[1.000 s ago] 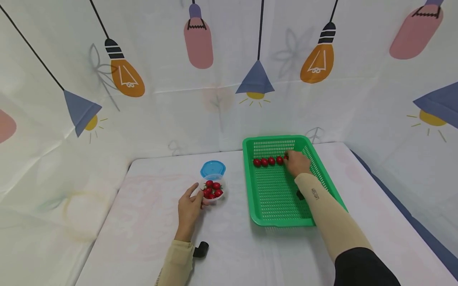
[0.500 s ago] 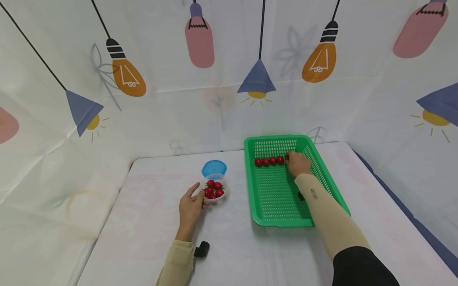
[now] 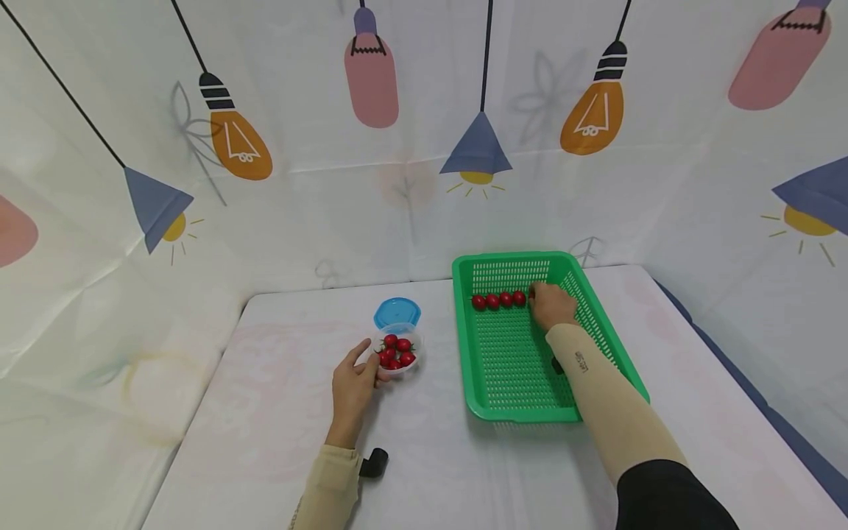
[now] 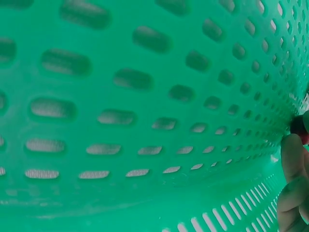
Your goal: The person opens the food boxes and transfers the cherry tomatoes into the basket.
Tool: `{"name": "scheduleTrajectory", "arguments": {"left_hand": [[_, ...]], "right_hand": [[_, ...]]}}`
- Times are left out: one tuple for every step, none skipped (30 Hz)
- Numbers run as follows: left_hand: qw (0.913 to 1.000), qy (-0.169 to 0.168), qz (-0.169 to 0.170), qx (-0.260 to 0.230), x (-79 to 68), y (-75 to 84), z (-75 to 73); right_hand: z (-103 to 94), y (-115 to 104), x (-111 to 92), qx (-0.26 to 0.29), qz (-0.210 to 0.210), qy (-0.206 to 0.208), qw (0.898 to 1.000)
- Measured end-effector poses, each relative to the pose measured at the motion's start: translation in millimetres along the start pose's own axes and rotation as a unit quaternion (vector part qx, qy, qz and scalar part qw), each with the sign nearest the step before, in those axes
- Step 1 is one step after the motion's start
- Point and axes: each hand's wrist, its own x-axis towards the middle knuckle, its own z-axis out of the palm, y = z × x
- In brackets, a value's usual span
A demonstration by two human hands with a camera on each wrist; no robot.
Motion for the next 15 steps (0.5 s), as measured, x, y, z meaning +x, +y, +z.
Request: {"name": "scheduleTrajectory", "arguments": {"left_hand": [[1.0, 0.0, 0.0, 0.0, -0.1, 0.1, 0.1], [1.0, -0.001, 0.001, 0.0, -0.2, 0.4, 0.2], [1.0, -0.001, 0.002, 0.001, -0.5, 0.8, 0.2], [1.0, -0.001, 0.002, 0.001, -0.6, 1.2, 0.1], [1.0, -0.002, 0.0, 0.0, -0.8, 1.6, 0.0], [1.0, -0.003, 0.0, 0.0, -1.0, 1.8, 0.0], [1.0, -0.004, -0.002, 0.0, -1.0, 2.1, -0.1], [1.0, -0.005, -0.003, -0.001, -1.1, 2.3, 0.0], [1.0, -0.005, -0.003, -0.001, -1.2, 2.4, 0.0], [1.0, -0.005, -0.004, 0.0, -1.2, 2.4, 0.1], [1.0, -0.005, -0.005, 0.0, -1.2, 2.5, 0.2], [1.0, -0.005, -0.004, 0.001, -1.2, 2.4, 0.3], [1.0, -0.004, -0.004, 0.0, -1.1, 2.5, 0.4], [1.0, -0.004, -0.003, 0.0, -1.1, 2.4, 0.6], [1.0, -0.004, -0.001, 0.0, -1.2, 2.4, 0.7]], "right_hand": [[0.0, 0.0, -0.1, -0.001, 0.0, 0.0, 1.0], [0.1, 0.1, -0.2, -0.002, 0.001, 0.001, 1.0], [0.0, 0.3, -0.3, -0.002, 0.001, 0.001, 1.0], [-0.2, 0.1, -0.4, -0.002, 0.001, 0.002, 1.0], [-0.1, 0.2, -0.3, -0.002, 0.002, 0.002, 1.0], [0.1, 0.6, 0.0, -0.002, 0.003, 0.003, 1.0], [0.2, 1.0, 0.1, -0.002, 0.003, 0.004, 1.0], [0.3, 1.4, 0.2, -0.001, 0.003, 0.003, 1.0], [0.3, 1.8, 0.4, 0.0, 0.003, 0.003, 1.0], [0.5, 2.2, 0.5, 0.002, 0.002, 0.002, 1.0], [0.8, 2.9, 1.0, 0.003, 0.002, 0.001, 1.0], [1.0, 3.4, 1.5, 0.004, 0.002, -0.001, 1.0], [1.2, 3.7, 1.8, 0.006, 0.002, -0.003, 1.0], [1.2, 4.1, 2.1, 0.007, 0.002, -0.005, 1.0], [1.3, 4.4, 2.4, 0.009, 0.002, -0.006, 1.0]]}}
